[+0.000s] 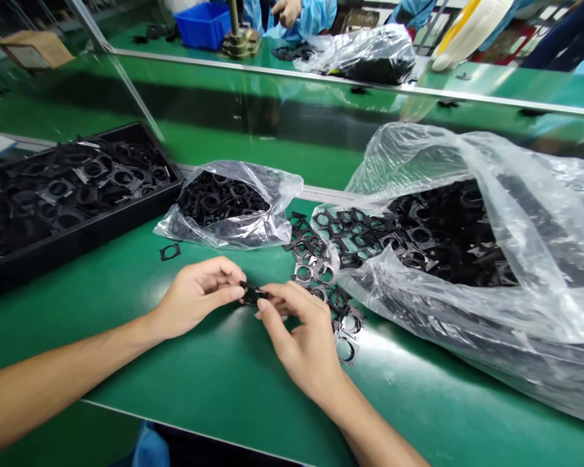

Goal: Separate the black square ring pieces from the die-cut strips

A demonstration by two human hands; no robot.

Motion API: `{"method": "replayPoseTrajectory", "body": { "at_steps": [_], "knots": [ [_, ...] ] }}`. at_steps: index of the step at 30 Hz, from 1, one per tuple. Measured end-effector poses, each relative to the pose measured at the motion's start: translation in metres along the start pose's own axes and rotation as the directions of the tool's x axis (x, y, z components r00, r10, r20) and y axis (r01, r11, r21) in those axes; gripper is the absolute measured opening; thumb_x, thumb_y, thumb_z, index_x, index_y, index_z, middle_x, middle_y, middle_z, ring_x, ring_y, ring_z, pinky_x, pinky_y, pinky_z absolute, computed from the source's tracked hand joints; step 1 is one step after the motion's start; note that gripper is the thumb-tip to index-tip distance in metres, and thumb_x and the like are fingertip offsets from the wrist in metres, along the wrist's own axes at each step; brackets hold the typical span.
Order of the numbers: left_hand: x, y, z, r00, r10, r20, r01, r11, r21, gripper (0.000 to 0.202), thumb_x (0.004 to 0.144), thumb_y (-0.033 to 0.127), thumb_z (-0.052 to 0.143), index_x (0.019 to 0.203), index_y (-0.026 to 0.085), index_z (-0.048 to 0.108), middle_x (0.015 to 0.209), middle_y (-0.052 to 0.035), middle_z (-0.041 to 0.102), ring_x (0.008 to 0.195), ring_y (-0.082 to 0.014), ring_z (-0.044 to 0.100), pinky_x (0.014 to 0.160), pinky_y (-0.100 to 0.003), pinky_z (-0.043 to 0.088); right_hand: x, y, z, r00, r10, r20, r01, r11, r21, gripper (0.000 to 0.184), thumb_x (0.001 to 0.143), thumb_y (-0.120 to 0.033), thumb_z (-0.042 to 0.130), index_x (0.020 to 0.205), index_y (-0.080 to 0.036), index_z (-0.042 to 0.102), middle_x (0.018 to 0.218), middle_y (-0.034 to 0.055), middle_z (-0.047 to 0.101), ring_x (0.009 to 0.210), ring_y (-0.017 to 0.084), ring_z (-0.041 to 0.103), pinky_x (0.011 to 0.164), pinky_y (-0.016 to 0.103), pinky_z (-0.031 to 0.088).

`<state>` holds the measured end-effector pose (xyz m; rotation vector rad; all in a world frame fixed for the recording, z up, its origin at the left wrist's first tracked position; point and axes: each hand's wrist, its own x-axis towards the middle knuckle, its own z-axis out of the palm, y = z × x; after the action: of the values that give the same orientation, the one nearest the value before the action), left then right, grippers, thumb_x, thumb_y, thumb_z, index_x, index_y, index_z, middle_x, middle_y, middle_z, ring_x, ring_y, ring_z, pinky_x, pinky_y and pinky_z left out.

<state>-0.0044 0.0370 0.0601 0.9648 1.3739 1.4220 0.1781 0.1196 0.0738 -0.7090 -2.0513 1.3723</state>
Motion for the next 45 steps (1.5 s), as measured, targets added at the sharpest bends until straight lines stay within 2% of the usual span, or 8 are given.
{"method": "replayPoseTrajectory", "body": {
  "at_steps": [3,10,15,21,26,32,38,45],
  "knots": [
    [0.0007,-0.0005,0.0006,0.999,-0.049,-0.003,0.048,0.998,-0.045,0.012,0.079,0.018,0.078,0.081,0.015,0.066,0.073,0.0007,0.070,0.068,-0.0118,0.068,0.065,-0.020,0.054,0.0022,0.0003,0.0014,0.992,0.102,0.070,-0.105,0.994,0.040,0.016,0.096,-0.021,0.062,0.083,-0.018,0.072,0.075,0.0036,0.073,0.065,0.016,0.069,0.060,0.024,0.051],
    [-0.0018,-0.0030,-0.0004,0.997,-0.039,0.063,0.033,0.995,0.096,0.008,0.083,0.022,0.075,0.080,0.014,0.073,0.080,-0.0017,0.071,0.073,-0.0125,0.065,0.070,-0.021,0.053,0.0030,-0.0004,-0.0013,0.991,0.131,0.029,-0.131,0.991,0.006,0.024,0.095,-0.024,0.063,0.073,-0.017,0.071,0.070,0.0033,0.071,0.063,0.016,0.063,0.062,0.026,0.047],
    [-0.0027,-0.0026,-0.0020,0.990,-0.082,0.116,0.079,0.996,0.030,0.012,0.089,0.022,0.071,0.080,0.014,0.073,0.077,-0.0025,0.074,0.073,-0.0132,0.069,0.072,-0.021,0.055,0.0033,-0.0007,-0.0012,0.982,0.161,0.095,-0.164,0.986,0.028,0.031,0.096,-0.029,0.061,0.069,-0.017,0.069,0.067,0.0032,0.069,0.063,0.016,0.061,0.061,0.026,0.046],
    [0.0010,0.0010,-0.0043,0.972,-0.159,0.172,0.174,0.982,-0.075,0.021,0.083,0.031,0.079,0.075,0.013,0.073,0.070,-0.0024,0.075,0.068,-0.0141,0.072,0.067,-0.021,0.056,0.0054,-0.0013,-0.0011,0.961,0.232,0.152,-0.257,0.952,0.169,0.030,0.095,-0.036,0.064,0.072,-0.018,0.068,0.069,0.0032,0.072,0.064,0.016,0.064,0.063,0.026,0.047],
    [0.0028,0.0047,-0.0061,0.971,-0.147,0.188,0.163,0.984,-0.071,0.026,0.082,0.036,0.080,0.071,0.013,0.073,0.068,-0.0027,0.075,0.065,-0.0120,0.069,0.065,-0.020,0.054,0.0057,-0.0049,-0.0024,0.935,0.301,0.189,-0.348,0.885,0.310,0.032,0.094,-0.039,0.068,0.069,-0.019,0.068,0.066,0.0030,0.073,0.065,0.016,0.066,0.068,0.026,0.051],
    [0.0010,0.0057,-0.0079,0.971,-0.119,0.207,0.119,0.993,0.013,0.023,0.085,0.029,0.077,0.070,0.012,0.073,0.069,-0.0040,0.074,0.062,-0.0109,0.062,0.060,-0.020,0.048,0.0044,-0.0031,-0.0015,0.936,0.296,0.191,-0.349,0.856,0.383,0.035,0.091,-0.044,0.072,0.066,-0.020,0.069,0.061,0.0026,0.072,0.063,0.016,0.062,0.066,0.026,0.049],
    [0.0017,0.0054,-0.0083,0.970,-0.108,0.217,0.099,0.994,0.048,0.023,0.086,0.027,0.074,0.069,0.012,0.073,0.070,-0.0036,0.072,0.063,-0.0110,0.061,0.059,-0.020,0.047,0.0063,-0.0035,-0.0021,0.941,0.289,0.176,-0.335,0.870,0.361,0.027,0.087,-0.045,0.076,0.079,-0.019,0.075,0.066,0.0019,0.072,0.064,0.016,0.063,0.064,0.026,0.048],
    [0.0002,0.0000,-0.0049,0.983,-0.127,0.129,0.137,0.988,-0.074,0.021,0.080,0.034,0.082,0.083,0.013,0.077,0.079,-0.0045,0.075,0.072,-0.0143,0.068,0.068,-0.023,0.054,0.0041,-0.0019,-0.0010,0.932,0.324,0.161,-0.359,0.884,0.298,0.037,0.091,-0.049,0.070,0.070,-0.019,0.069,0.065,0.0035,0.074,0.065,0.017,0.064,0.068,0.027,0.050]
  ]
}}
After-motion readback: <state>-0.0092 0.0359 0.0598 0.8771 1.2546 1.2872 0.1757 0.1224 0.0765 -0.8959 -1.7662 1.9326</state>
